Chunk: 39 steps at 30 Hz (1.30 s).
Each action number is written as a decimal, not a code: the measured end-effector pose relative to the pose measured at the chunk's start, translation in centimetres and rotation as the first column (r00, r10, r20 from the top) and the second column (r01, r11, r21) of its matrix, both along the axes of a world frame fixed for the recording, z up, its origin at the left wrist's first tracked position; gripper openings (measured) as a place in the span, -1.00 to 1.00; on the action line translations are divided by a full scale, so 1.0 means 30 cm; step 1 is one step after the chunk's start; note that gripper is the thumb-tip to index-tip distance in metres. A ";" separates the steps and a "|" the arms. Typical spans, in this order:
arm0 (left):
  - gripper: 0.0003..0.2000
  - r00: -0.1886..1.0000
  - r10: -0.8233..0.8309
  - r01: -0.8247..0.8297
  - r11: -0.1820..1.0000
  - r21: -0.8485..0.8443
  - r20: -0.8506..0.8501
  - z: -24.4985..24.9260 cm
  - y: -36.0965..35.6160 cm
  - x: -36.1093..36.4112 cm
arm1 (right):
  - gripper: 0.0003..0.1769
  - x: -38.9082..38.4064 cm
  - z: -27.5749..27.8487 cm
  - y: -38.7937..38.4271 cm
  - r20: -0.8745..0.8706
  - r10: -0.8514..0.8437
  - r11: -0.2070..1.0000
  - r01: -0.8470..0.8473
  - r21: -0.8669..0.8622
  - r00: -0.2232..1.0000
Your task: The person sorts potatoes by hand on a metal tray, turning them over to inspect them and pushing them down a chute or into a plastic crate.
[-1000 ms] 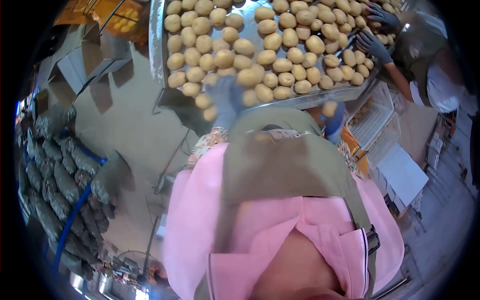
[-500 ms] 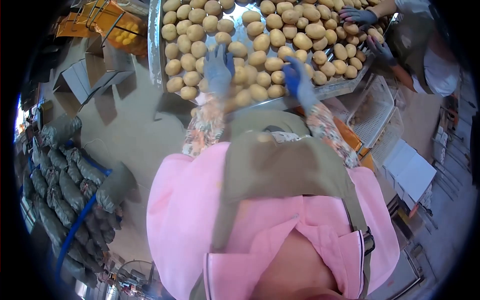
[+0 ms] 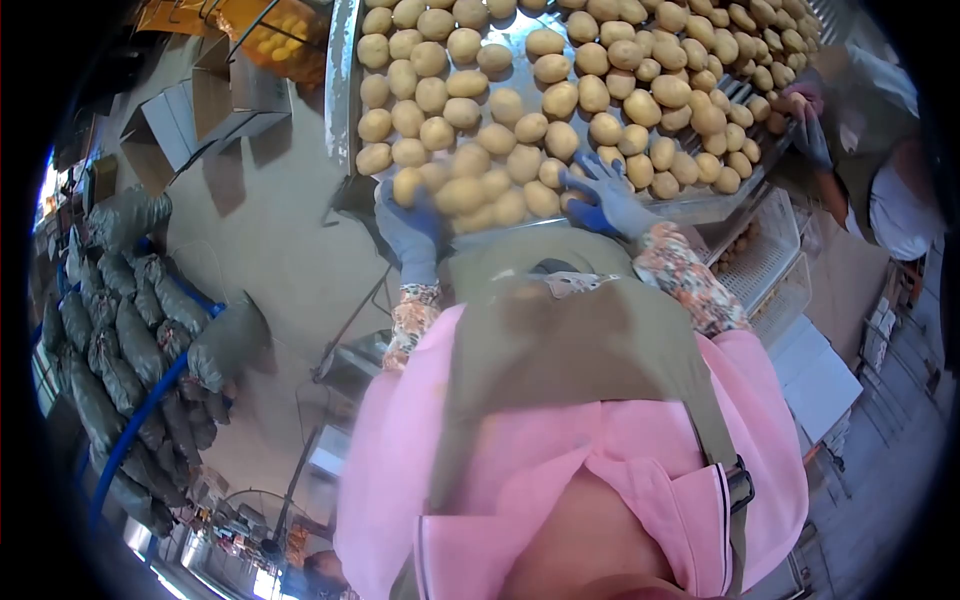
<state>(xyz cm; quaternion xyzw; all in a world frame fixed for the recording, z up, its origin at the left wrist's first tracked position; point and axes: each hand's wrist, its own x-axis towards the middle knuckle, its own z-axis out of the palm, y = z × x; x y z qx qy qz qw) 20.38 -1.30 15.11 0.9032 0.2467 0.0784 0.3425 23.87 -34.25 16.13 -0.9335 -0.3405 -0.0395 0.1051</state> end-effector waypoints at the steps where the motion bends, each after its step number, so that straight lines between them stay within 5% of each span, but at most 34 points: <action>1: -0.39 0.996 -0.031 0.052 0.969 0.243 -0.088 -0.009 0.000 -0.003 | -0.57 0.023 0.006 0.011 -0.005 0.005 1.000 -0.005 0.002 1.000; 3: -0.43 0.991 -0.110 0.082 0.954 0.290 0.082 -0.024 -0.033 0.012 | -0.62 0.084 0.040 0.026 -0.514 -0.081 0.948 0.225 0.226 0.854; 5: -0.49 0.961 -0.236 0.171 0.915 0.365 0.141 -0.079 -0.074 0.067 | -0.63 0.159 0.111 0.059 -0.871 -0.017 0.798 0.531 0.284 0.491; 6: -0.51 0.962 -0.256 0.220 0.935 0.277 0.098 -0.043 -0.105 0.106 | -0.64 0.188 0.233 0.173 -0.884 -0.034 0.692 0.650 0.315 0.466; 7: -0.51 0.962 -0.253 0.218 0.937 0.273 0.100 -0.002 -0.133 0.137 | -0.63 0.218 0.048 0.160 -0.511 -0.091 0.818 0.357 0.452 0.855; 8: -0.49 0.938 -0.337 0.345 0.880 0.327 -0.082 0.036 -0.156 0.161 | -0.59 0.213 -0.047 0.197 -0.343 -0.225 0.931 0.305 0.202 0.912; 9: -0.47 0.879 -0.395 0.471 0.807 0.356 -0.267 0.053 -0.163 0.173 | -0.57 0.179 -0.069 0.245 -0.528 -0.188 0.935 0.316 0.163 0.828; 11: -0.45 0.825 -0.436 0.550 0.765 0.336 -0.359 0.019 -0.145 0.161 | -0.55 0.130 -0.046 0.342 -0.329 -0.041 0.995 0.070 0.077 0.943; 13: -0.44 0.799 -0.438 0.595 0.674 0.438 -0.412 -0.026 -0.116 0.126 | -0.51 0.146 -0.009 0.339 -0.651 0.215 0.957 -0.022 0.291 0.728; 14: -0.43 0.813 -0.422 0.563 0.748 0.352 -0.402 0.002 -0.110 0.119 | -0.54 0.173 0.071 0.360 -0.631 0.110 0.993 -0.114 0.035 0.768; 15: -0.43 0.813 -0.420 0.561 0.751 0.349 -0.404 0.023 -0.101 0.101 | -0.54 0.197 0.108 0.343 -0.634 0.112 0.993 -0.118 0.033 0.765; 16: -0.44 0.864 -0.351 0.471 0.815 0.336 -0.361 0.041 -0.093 0.079 | -0.58 0.214 0.136 0.301 -0.780 0.115 0.930 0.210 0.303 0.615; 17: -0.45 0.908 -0.271 0.372 0.871 0.319 -0.319 0.056 -0.085 0.057 | -0.61 0.227 0.147 0.249 -0.873 0.199 0.710 0.549 0.441 0.444; 19: -0.45 0.929 -0.265 0.342 0.883 0.322 -0.259 0.052 -0.047 0.013 | -0.60 0.250 -0.001 0.106 -0.375 -0.216 0.942 0.294 0.163 0.901; 21: -0.38 0.974 -0.172 0.200 0.957 0.211 -0.145 0.009 -0.001 -0.033 | -0.56 0.337 0.050 -0.009 -0.545 0.090 0.982 0.016 0.187 0.834; 22: -0.29 0.969 -0.126 0.164 0.971 0.173 -0.211 0.032 0.005 -0.036 | -0.58 0.410 0.085 -0.082 -0.720 -0.008 0.957 0.214 0.196 0.694; 23: -0.29 0.969 -0.119 0.159 0.971 0.176 -0.216 0.017 0.021 -0.043 | -0.59 0.481 0.089 -0.135 -0.861 -0.078 0.901 0.404 0.155 0.503; 24: -0.28 0.986 -0.048 0.059 0.996 0.066 -0.158 -0.015 0.047 -0.058 | -0.53 0.562 0.006 -0.154 -0.918 0.114 0.529 0.759 0.379 0.379; 25: -0.27 0.994 0.029 -0.034 0.998 -0.050 -0.104 -0.046 0.069 -0.066 | -0.46 0.617 -0.062 -0.166 -0.874 0.339 -0.008 0.930 0.368 0.349; 27: -0.28 0.989 0.061 -0.070 0.995 -0.068 -0.137 -0.094 0.083 -0.070 | -0.26 0.707 0.079 -0.137 -0.733 -0.140 0.411 0.712 0.569 0.666; 28: -0.32 0.985 0.027 -0.032 0.999 -0.030 -0.171 -0.114 0.086 -0.074 | -0.26 0.729 0.087 -0.126 -0.737 -0.132 0.408 0.714 0.570 0.663; 30: -0.40 0.980 -0.073 0.066 0.997 -0.042 -0.186 -0.084 0.062 -0.057 | -0.14 0.794 0.035 -0.095 -0.485 -0.592 0.711 0.700 0.060 0.643; 31: -0.23 0.938 -0.103 0.151 0.981 0.123 -0.331 -0.147 0.050 -0.065 | -0.23 0.766 -0.124 -0.126 -0.159 -0.532 0.847 0.524 -0.093 0.832; 33: -0.16 0.969 0.040 -0.085 0.981 -0.176 -0.243 -0.118 -0.017 -0.048 | -0.34 0.675 -0.104 -0.036 -0.132 -0.506 0.862 0.504 -0.047 0.853; 35: -0.11 0.986 0.138 -0.166 0.852 -0.496 -0.094 -0.117 -0.058 -0.047 | -0.43 0.581 -0.061 0.037 -0.087 -0.520 0.851 0.507 -0.137 0.850; 39: -0.13 0.977 0.212 -0.189 0.832 -0.522 -0.016 -0.196 -0.058 -0.052 | -0.44 0.416 -0.020 0.052 -0.071 -0.286 0.957 0.288 0.023 0.956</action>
